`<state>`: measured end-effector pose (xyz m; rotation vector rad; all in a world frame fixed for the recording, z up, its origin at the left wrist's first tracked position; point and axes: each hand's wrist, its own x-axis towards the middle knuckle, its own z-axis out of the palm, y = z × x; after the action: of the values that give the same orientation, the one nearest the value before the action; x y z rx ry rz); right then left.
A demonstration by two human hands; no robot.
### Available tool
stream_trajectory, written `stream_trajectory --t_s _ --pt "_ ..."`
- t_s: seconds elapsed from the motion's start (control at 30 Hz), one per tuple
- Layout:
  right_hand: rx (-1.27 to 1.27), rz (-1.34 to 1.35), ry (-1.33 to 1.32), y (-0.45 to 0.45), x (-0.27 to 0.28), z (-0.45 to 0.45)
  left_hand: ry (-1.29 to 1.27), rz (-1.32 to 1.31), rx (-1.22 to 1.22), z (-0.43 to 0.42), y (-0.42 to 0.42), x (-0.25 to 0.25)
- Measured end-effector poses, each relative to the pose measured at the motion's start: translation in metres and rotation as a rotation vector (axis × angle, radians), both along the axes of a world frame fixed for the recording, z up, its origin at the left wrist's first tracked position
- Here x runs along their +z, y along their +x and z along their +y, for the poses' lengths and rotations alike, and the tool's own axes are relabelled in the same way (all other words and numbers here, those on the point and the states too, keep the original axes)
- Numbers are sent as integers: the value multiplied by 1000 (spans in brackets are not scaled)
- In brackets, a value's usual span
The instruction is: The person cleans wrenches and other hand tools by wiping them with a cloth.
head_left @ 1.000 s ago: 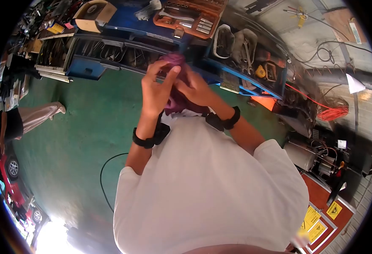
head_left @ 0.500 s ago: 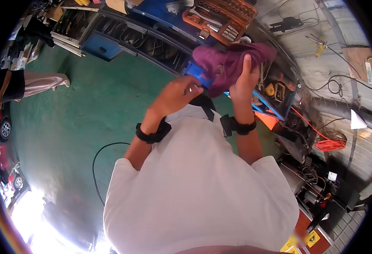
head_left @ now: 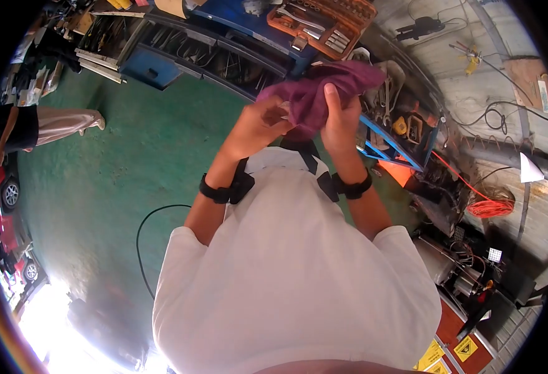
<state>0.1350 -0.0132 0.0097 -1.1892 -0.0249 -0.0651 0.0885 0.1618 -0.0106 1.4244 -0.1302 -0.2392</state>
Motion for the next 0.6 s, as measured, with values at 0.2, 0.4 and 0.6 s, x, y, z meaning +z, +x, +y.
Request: stream_trajectory --t_s 0.2,0.4,0.6 --pt "23 -10 -22 -3 4 -3 -198 42 92 0 -2 20" --pt "32 -6 13 1 -15 -10 -241 17 117 12 -2 9" --pt "182 15 -183 -10 4 -8 -261 77 77 16 0 10"
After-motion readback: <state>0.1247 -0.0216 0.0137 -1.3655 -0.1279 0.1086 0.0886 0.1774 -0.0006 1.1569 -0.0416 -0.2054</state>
